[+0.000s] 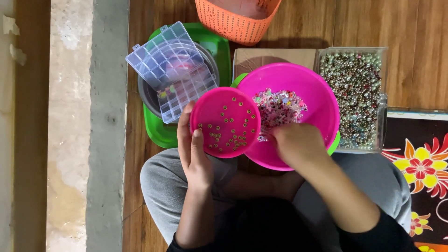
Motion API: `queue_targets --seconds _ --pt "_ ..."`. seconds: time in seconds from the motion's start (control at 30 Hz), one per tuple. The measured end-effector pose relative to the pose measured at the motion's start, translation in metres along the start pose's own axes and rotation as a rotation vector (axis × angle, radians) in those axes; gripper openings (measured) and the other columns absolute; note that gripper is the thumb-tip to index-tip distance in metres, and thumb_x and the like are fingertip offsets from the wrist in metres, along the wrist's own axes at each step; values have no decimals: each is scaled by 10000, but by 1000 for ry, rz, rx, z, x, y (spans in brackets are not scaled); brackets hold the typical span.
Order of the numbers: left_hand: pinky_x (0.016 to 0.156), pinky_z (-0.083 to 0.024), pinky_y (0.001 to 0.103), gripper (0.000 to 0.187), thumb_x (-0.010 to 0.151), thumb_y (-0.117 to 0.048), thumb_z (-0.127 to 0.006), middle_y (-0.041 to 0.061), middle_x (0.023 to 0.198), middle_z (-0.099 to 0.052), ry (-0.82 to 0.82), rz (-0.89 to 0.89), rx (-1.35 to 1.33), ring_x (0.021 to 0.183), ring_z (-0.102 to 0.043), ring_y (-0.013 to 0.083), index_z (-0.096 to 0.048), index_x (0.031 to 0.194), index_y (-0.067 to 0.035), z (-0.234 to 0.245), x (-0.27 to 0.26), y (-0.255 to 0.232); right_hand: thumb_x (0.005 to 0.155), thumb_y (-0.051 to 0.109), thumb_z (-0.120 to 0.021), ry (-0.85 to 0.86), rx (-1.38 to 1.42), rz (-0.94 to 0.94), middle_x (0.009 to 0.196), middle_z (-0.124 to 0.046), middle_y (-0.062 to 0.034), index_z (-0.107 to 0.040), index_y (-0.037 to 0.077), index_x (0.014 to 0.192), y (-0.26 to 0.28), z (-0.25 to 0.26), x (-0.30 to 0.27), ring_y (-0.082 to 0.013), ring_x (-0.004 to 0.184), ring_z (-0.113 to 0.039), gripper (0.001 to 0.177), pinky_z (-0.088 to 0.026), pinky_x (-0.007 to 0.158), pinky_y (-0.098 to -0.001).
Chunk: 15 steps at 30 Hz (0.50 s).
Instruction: Organizing and sorting small jewelry beads and components from bowls into a plastic grid storage container using a fine tool.
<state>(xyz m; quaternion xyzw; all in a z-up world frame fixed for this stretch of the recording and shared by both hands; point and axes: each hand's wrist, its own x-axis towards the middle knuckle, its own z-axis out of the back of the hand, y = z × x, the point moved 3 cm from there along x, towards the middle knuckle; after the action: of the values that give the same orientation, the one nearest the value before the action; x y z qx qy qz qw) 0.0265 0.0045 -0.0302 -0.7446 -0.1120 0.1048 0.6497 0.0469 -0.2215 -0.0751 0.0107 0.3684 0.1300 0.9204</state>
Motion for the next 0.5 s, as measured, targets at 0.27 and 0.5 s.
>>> queue_targets --seconds 0.27,0.5 --pt "1230 -319 572 459 1107 -123 -399 295 1581 -432 6 33 37 1457 -438 432 -392 1544 16 10 3 8 1043 481 -481 -219 41 -239 787 -772 -69 -790 259 947 -37 45 -18 -292 857 -781 393 -621 734 -466" --pt "1268 -304 463 505 1077 -210 -425 220 1598 -406 60 104 79 1491 -411 342 -374 1517 33 7 2 6 937 369 -588 -346 -195 -294 790 -725 6 -736 236 809 -58 62 -53 -299 647 -670 236 -452 543 -383"
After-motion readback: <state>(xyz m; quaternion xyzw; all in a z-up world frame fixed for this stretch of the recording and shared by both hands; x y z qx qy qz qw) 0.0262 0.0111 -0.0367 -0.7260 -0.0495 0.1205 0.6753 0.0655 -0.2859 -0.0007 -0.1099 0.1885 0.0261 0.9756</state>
